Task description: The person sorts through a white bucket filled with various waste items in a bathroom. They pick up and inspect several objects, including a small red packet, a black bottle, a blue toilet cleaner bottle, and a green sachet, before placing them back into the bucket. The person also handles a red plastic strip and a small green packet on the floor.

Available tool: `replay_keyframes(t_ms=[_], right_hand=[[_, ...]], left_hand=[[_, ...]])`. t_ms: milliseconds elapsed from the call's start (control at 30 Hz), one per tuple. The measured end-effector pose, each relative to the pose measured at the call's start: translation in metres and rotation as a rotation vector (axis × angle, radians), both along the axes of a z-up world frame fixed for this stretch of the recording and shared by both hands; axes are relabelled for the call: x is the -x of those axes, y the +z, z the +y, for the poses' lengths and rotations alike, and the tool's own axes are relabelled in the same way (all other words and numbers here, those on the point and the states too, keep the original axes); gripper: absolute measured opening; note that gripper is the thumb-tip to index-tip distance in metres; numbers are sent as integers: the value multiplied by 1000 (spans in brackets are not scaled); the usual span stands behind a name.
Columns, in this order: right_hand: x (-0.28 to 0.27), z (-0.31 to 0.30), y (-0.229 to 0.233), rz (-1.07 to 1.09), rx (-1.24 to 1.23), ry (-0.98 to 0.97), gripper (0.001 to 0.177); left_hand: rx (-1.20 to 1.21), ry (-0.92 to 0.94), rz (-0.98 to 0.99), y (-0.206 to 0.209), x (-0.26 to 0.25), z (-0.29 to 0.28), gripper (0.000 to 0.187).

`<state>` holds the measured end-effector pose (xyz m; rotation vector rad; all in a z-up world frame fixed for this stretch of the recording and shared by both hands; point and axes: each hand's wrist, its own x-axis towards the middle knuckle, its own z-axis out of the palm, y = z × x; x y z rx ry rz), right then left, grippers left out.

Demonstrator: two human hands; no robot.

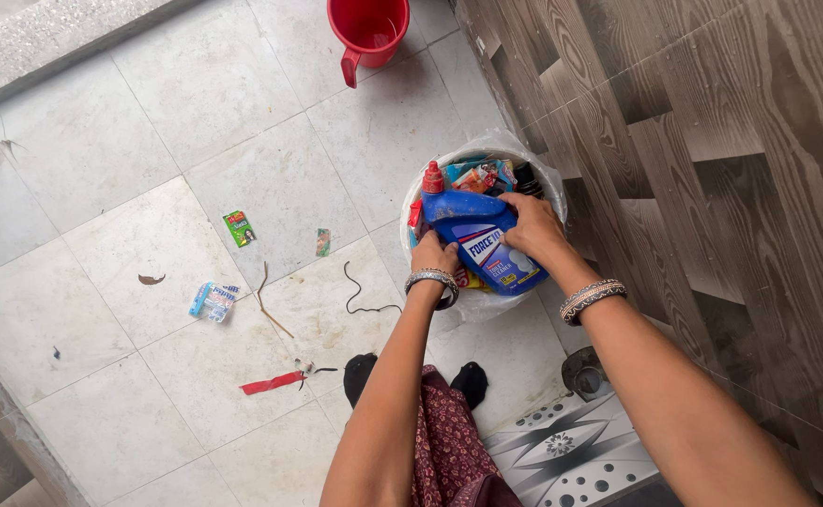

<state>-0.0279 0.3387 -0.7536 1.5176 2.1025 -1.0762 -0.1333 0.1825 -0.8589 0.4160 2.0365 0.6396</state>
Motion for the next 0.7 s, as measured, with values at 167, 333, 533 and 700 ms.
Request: replay_keyframes(t_ms=[167,333,533,700], right_hand=[[8,-3,-11,-16,-89,34,68],[1,-4,-17,42,-145,34,63],[-7,-9,-19,101,-167,20,59],[-8,-16,-9,137,-198,37,57]], left_hand=[[47,-29,28,20,8,3,35],[43,-80,54,13,9,7,33],[20,-95,61,12,6,6,34],[101,-124,39,57,11,11,36]])
